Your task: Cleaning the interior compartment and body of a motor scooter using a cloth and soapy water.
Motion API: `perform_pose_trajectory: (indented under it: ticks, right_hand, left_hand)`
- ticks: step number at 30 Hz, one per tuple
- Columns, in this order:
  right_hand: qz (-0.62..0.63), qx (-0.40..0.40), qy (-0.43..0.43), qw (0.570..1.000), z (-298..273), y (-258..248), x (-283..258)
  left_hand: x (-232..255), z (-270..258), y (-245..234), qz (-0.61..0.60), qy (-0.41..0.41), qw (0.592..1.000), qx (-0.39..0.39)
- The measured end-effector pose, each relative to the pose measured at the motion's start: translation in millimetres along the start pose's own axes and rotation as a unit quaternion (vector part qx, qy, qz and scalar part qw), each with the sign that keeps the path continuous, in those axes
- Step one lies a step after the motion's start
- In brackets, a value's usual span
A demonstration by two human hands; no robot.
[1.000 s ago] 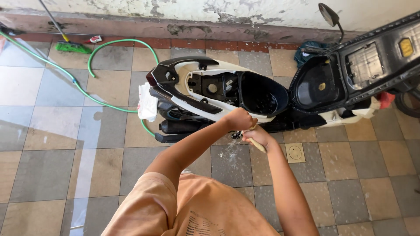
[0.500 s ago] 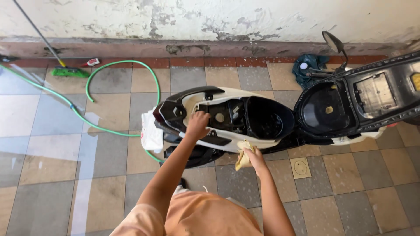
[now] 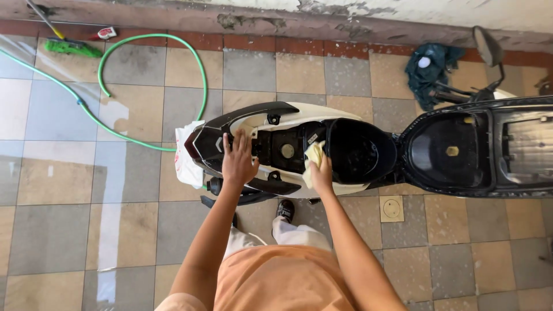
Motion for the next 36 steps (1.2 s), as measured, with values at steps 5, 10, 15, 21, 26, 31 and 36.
perform_pose_trajectory:
  ticks: [5,10,15,21,26,31,36]
  right_hand:
    - [-0.172,-0.047,-0.134,0.975,57.3,5.0,-69.8]
    - [-0.287,-0.124,-0.094,0.945,79.6,16.9,-48.5]
    - [-0.317,-0.113,-0.137,0.931,42.4,6.0,-42.4]
    - [-0.38,-0.214,-0.088,0.895,4.7,0.5,-44.8]
    - [-0.355,-0.115,-0.216,0.902,49.8,18.3,-64.5]
    - [-0.341,-0.109,-0.145,0.922,88.4,25.3,-76.2]
    - [-0.361,-0.13,-0.198,0.902,66.8,24.5,-75.2]
  left_hand:
    - [2.4,8.2,2.2,0.034,-0.024,0.999,-0.018]
    - [6.3,10.1,10.8,0.065,-0.03,0.997,-0.017]
    - [2.6,8.2,9.0,0.036,-0.049,0.998,-0.026]
    - [2.4,7.6,7.4,0.041,-0.051,0.998,-0.008]
    - [2.0,7.5,7.3,0.018,-0.064,0.998,-0.009]
    - [3.7,4.9,6.6,-0.006,-0.067,0.998,-0.017]
    - [3.4,7.7,11.9,0.004,-0.069,0.998,-0.01]
Point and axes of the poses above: each hand's wrist, its own z-axis towards the middle knuckle, its own y-axis out of the palm, x = y × z, the point moved 7 cm from there along z, towards the middle knuckle, and after that the axes turned 6 degrees about y, right-handed, at the moved point
